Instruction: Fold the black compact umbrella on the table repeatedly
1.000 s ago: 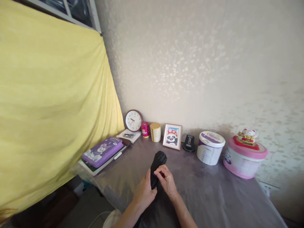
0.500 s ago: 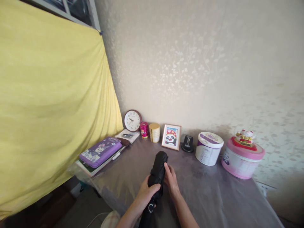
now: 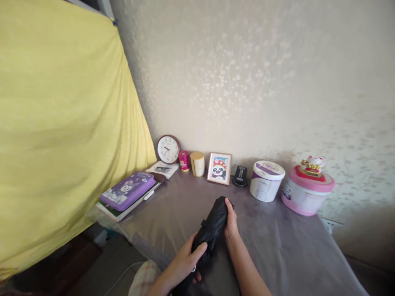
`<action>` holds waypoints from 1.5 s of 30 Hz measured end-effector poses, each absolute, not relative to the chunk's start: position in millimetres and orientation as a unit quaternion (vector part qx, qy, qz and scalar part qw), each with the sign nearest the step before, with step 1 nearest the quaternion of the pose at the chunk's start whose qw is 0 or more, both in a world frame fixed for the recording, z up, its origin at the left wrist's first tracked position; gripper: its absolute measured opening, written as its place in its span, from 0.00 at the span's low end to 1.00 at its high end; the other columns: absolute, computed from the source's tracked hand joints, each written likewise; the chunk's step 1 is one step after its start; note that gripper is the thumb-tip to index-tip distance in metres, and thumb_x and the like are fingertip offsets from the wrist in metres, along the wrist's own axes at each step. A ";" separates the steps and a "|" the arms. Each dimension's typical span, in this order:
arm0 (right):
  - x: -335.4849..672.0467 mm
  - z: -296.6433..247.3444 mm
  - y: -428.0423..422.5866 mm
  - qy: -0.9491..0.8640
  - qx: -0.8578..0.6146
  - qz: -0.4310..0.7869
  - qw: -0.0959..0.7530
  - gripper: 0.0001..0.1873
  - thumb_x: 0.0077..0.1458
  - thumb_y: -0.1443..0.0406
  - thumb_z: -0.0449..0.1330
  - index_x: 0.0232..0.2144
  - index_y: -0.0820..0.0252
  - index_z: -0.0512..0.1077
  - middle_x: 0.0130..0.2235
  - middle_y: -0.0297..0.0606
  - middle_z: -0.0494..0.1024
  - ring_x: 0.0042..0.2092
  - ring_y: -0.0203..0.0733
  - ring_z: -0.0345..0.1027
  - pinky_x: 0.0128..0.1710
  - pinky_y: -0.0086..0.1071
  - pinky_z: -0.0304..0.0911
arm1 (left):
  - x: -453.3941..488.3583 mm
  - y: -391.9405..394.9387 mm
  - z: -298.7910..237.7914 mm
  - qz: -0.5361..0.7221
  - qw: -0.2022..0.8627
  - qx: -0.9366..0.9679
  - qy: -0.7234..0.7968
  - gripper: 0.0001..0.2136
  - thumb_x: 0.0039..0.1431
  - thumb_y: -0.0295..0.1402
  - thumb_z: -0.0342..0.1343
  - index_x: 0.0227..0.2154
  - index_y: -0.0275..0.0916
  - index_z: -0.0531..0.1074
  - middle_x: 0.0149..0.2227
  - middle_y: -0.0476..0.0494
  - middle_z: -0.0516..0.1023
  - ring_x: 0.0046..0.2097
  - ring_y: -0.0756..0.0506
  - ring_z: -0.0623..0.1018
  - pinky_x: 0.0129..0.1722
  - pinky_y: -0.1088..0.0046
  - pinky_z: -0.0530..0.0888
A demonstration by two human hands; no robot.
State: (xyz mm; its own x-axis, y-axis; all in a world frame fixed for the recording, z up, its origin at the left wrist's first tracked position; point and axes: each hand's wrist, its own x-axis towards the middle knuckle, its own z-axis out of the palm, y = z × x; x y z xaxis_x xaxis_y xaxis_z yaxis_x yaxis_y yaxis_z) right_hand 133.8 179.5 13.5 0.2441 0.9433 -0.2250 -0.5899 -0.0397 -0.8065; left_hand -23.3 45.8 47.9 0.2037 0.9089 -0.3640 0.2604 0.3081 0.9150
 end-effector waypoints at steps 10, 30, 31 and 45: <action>140.3 2.1 188.2 -0.162 -0.512 0.531 0.655 0.29 0.38 0.50 0.66 0.41 0.59 0.69 0.29 0.34 0.79 0.30 0.45 0.74 0.28 0.35 0.70 | -28.7 31.9 28.8 0.169 0.275 0.723 0.611 0.36 0.55 0.26 0.46 0.64 0.47 0.35 0.55 0.41 0.69 0.52 0.41 0.72 0.49 0.69 0.67; 119.7 26.0 164.7 -0.688 -0.396 0.288 0.536 0.11 0.55 0.58 0.56 0.34 0.53 0.77 0.37 0.38 0.79 0.42 0.44 0.70 0.47 0.39 0.61 | -22.7 31.7 20.3 0.129 0.237 0.699 0.662 0.34 0.57 0.26 0.44 0.64 0.44 0.38 0.51 0.35 0.72 0.45 0.39 0.76 0.43 0.67 0.69; 117.4 26.4 162.8 -0.705 -0.387 0.288 0.519 0.10 0.55 0.59 0.56 0.33 0.53 0.77 0.36 0.38 0.79 0.41 0.44 0.70 0.46 0.38 0.61 | -22.7 31.7 20.3 0.129 0.236 0.700 0.661 0.34 0.57 0.26 0.44 0.64 0.44 0.38 0.51 0.35 0.72 0.45 0.39 0.76 0.43 0.66 0.69; 116.3 25.9 162.7 -0.760 -0.385 0.321 0.413 0.10 0.47 0.67 0.60 0.34 0.53 0.77 0.30 0.33 0.78 0.35 0.41 0.71 0.56 0.48 0.47 | -21.8 33.5 22.7 0.078 0.226 0.701 0.672 0.34 0.58 0.27 0.46 0.64 0.43 0.36 0.48 0.39 0.75 0.46 0.42 0.76 0.42 0.71 0.69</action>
State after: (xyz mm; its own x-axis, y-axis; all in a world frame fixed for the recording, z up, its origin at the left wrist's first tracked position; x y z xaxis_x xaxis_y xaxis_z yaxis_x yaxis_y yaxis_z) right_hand 116.3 162.7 25.9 -0.3620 0.8511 0.3803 0.3210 0.4968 -0.8063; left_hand -21.8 33.5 22.7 0.0844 0.9773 -0.1944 0.9063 0.0058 0.4226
